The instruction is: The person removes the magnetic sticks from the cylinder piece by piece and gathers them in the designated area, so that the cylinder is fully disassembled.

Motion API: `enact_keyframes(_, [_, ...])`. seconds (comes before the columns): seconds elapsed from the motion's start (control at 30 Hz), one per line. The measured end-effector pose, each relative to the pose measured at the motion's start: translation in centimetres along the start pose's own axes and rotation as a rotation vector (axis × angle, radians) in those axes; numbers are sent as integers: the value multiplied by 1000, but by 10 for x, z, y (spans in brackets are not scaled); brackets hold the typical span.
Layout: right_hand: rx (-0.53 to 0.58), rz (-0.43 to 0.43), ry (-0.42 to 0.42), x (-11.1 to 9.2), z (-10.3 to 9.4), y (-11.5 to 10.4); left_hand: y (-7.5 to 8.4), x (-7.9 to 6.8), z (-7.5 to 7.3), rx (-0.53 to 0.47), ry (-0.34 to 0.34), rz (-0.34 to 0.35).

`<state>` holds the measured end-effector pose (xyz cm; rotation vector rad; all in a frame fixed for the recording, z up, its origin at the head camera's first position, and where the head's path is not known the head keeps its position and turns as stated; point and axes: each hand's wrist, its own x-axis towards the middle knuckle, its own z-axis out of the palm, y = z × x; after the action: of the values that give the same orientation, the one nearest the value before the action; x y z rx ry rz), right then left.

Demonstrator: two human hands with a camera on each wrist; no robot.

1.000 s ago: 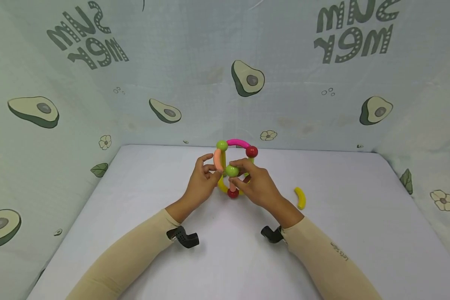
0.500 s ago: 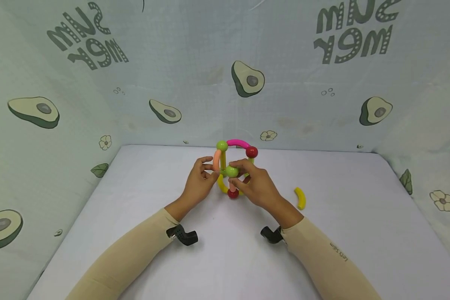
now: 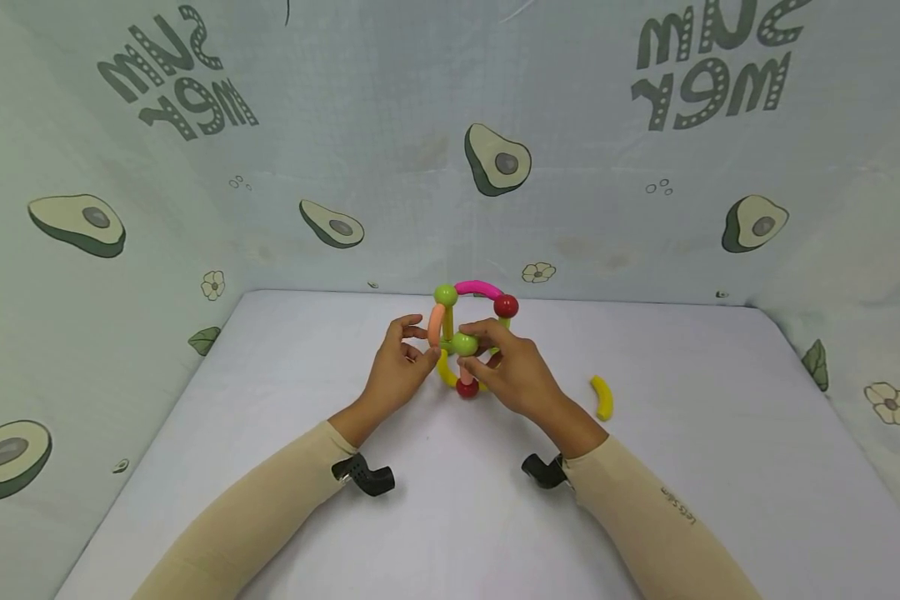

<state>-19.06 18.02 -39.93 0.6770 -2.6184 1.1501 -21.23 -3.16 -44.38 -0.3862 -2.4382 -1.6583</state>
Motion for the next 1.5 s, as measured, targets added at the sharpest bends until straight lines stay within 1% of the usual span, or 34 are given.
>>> enact_keyframes(0.1, [2, -1, 5, -1, 0, 0, 4, -4, 1, 32, 34, 39])
enact_keyframes(0.2, [-3, -5, 12, -1, 1, -1, 8, -11, 3, 55, 49, 101])
enact_keyframes(0.3, [-7, -10, 19, -2, 2, -2, 10, -18, 6, 69, 23, 168])
enact_keyframes(0.37, [-8, -12, 23, -2, 2, -1, 11, -22, 9, 67, -8, 206])
enact_keyframes(0.47, [-1, -15, 29, -3, 2, -1, 11, -26, 15, 73, -59, 231])
enact_keyframes(0.57, [0, -15, 31, -4, 2, -1, 10, -29, 21, 103, -100, 226])
enact_keyframes(0.67, [7, -21, 32, -4, 2, -1, 7, -28, 27, 136, -122, 213])
enact_keyframes(0.9, [7, -17, 35, -6, 3, -2, 4, -26, 36, 122, -140, 172])
enact_keyframes(1.03, [16, -9, 37, -7, 3, -2, 2, -26, 37, 138, -135, 156])
enact_keyframes(1.27, [5, 7, 43, -10, 4, -3, 0, -26, 36, 171, -151, 154])
enact_keyframes(1.5, [-3, -19, 71, -11, 4, -7, 0, -28, 32, 165, -174, 155])
